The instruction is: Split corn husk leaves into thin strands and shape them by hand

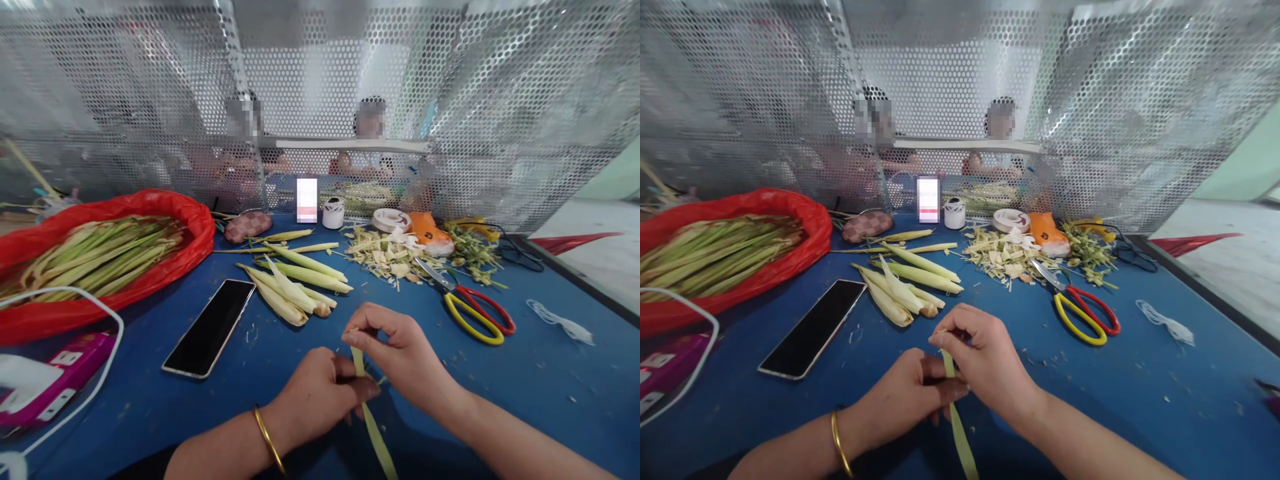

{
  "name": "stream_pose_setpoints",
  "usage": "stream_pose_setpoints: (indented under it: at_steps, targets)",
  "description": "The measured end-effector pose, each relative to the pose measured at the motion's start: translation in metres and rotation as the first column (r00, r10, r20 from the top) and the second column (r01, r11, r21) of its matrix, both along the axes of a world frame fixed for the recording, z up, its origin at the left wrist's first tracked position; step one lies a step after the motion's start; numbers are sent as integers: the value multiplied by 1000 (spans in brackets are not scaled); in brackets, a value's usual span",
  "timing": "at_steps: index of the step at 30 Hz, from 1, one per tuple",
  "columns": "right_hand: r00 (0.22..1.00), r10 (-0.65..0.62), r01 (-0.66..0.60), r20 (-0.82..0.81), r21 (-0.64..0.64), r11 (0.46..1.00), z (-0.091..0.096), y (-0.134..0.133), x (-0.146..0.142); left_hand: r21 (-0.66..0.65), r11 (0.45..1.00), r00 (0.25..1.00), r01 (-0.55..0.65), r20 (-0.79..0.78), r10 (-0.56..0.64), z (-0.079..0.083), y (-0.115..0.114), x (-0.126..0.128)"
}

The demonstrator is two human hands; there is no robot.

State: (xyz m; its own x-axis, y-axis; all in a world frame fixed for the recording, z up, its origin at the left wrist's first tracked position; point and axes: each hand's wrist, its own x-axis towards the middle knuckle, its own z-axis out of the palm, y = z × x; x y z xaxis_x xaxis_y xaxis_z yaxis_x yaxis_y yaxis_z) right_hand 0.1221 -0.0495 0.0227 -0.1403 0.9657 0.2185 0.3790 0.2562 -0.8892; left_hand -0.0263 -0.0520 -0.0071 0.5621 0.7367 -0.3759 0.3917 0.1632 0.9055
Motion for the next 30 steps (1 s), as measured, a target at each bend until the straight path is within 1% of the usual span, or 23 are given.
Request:
stream_pose_setpoints:
  at_steps: [3,4,8,10,12,15,16,18,20,21,23,25,26,27,30]
  targets:
    - [993,-116,116,13,-28,993,-2,0,1,-39,999,999,6,49,-4,4,-1,0]
    - [990,-137,137,14,-25,990,-3,0,1,-41,999,998,12,58,-9,5,-2,-1]
    - [990,-142,142,-3,1,990,-9,3,0,-20,998,997,52,61,-51,3,-3,-3]
    - [991,-129,129,-16,12,992,-9,6,1,-24,999,997,43,61,-42,3,-2,-2]
    - [994,-111,112,-23,59,992,-6,8,4,-57,998,998,-3,70,7,5,0,-1]
    - [998,-68,66,10,165,984,1,6,8,-130,986,990,-102,79,113,8,4,1]
    - [998,-53,45,36,198,979,3,3,8,-136,981,986,-136,79,148,9,5,1]
    - [992,-27,-7,120,276,961,5,-4,5,-106,975,974,-196,95,207,10,7,1]
    - [967,-23,-82,253,396,915,4,-12,0,-95,959,950,-266,145,277,9,8,-1]
    - [945,-31,-131,327,463,877,2,-15,-2,-119,947,931,-299,180,317,9,9,-1]
    - [894,-86,-214,439,589,779,-2,-19,-6,-212,918,886,-336,258,384,8,11,-2]
    - [856,-172,-248,488,678,692,-6,-19,-8,-284,903,847,-323,339,410,9,12,-3]
    - [845,-212,-241,490,705,667,-8,-18,-8,-300,902,833,-310,372,410,9,13,-3]
    - [838,-243,-230,488,720,655,-10,-16,-7,-308,902,821,-302,397,410,10,13,-2]
    - [821,-288,-219,492,739,637,-13,-13,-4,-349,891,787,-292,441,431,12,14,-1]
